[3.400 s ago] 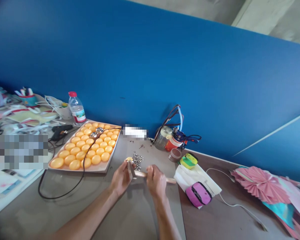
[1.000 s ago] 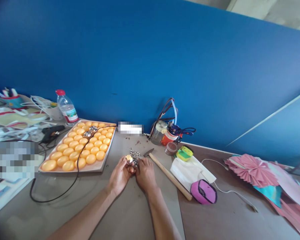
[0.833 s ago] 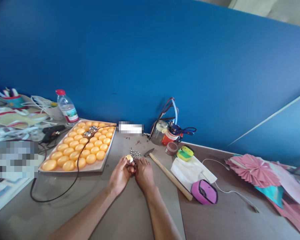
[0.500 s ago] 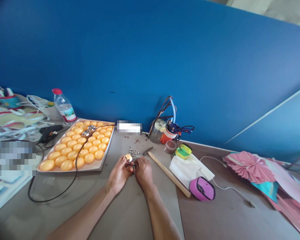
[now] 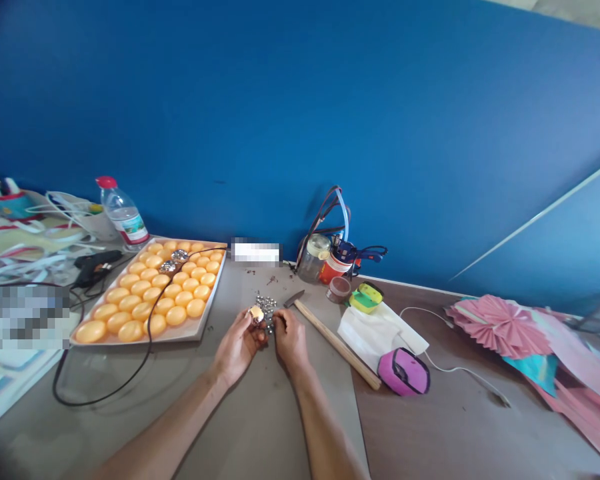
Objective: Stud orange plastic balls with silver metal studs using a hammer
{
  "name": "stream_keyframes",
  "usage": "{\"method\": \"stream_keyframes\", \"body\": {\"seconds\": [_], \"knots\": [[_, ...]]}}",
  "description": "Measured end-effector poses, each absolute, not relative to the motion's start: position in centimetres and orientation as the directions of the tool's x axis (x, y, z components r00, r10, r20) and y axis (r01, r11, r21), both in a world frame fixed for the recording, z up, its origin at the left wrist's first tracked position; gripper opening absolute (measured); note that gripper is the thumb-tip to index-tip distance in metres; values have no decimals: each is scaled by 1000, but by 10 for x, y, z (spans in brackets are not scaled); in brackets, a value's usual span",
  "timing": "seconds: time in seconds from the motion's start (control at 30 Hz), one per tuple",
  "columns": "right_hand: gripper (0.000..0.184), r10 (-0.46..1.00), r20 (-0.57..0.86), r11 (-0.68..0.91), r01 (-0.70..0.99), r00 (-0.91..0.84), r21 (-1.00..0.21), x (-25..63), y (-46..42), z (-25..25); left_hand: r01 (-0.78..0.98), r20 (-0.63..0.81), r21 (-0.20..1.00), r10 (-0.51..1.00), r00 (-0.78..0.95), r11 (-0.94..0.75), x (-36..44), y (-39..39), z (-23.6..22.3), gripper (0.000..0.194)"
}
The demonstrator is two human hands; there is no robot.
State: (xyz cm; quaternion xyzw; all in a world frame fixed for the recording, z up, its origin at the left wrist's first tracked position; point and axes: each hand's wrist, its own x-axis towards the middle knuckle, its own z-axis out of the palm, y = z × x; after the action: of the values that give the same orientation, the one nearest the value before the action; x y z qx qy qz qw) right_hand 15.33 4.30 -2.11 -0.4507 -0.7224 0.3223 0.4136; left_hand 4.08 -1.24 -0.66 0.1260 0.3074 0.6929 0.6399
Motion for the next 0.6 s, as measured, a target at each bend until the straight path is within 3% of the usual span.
{"method": "stream_keyframes", "body": {"seconds": [0.4, 0.5, 0.6], "knots": [[15, 952, 230, 281, 275, -202, -919, 155, 44, -23, -800, -189, 600, 974, -125, 14, 39, -12, -11, 29], [11, 973, 168, 191, 140, -159, -972, 153, 43, -18, -800, -199, 599, 971, -133, 13, 40, -12, -10, 31], [14, 971, 78, 63, -75, -225, -995, 151, 41, -9, -795, -202, 606, 968, -148, 5, 40, -12, -6, 30]]}}
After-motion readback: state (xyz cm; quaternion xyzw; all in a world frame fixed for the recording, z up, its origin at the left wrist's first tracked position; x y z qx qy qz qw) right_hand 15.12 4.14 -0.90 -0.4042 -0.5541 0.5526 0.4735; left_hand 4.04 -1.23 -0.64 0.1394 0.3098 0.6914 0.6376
